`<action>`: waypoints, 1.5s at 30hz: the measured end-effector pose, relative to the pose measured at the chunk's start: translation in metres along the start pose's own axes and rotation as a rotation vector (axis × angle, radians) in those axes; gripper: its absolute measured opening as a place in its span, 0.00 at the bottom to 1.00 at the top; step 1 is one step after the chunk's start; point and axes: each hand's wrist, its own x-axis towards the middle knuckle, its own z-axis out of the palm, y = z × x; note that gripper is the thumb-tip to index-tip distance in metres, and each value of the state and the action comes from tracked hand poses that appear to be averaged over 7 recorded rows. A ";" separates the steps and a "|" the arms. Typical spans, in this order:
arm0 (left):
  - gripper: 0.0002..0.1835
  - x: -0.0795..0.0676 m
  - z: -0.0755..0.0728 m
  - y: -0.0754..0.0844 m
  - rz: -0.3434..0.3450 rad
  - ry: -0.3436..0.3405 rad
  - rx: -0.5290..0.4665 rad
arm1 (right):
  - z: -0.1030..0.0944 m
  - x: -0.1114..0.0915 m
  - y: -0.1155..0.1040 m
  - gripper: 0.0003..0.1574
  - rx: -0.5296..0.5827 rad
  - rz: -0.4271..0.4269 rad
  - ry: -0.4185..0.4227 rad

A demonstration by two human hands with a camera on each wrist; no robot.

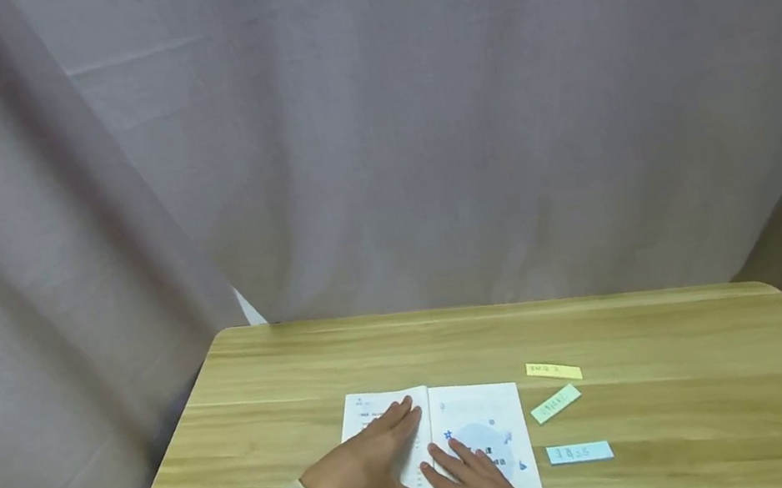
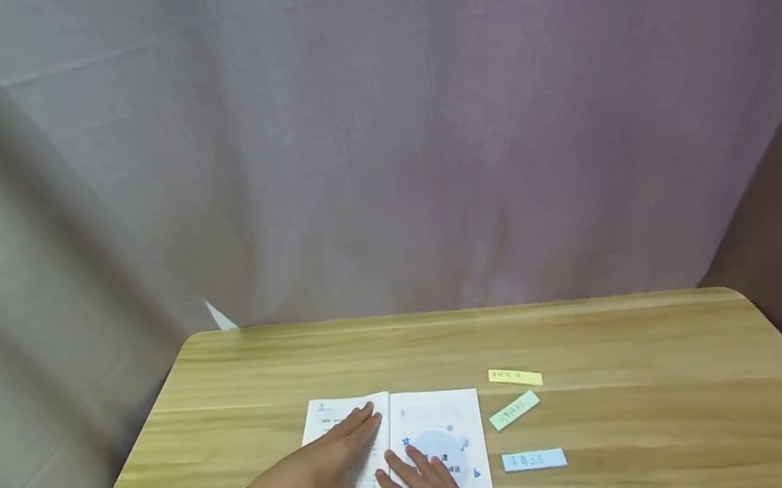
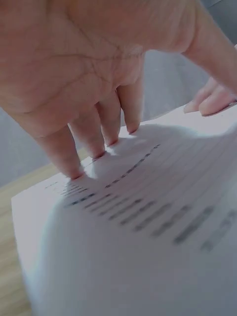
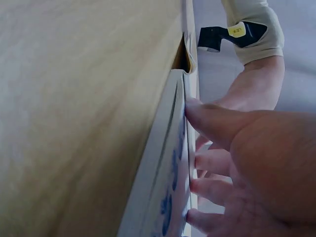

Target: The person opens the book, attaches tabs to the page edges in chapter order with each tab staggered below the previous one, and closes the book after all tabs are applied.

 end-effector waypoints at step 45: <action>0.72 0.008 0.001 0.016 -0.111 -0.058 -0.024 | -0.066 0.011 0.044 0.59 -0.418 0.298 0.142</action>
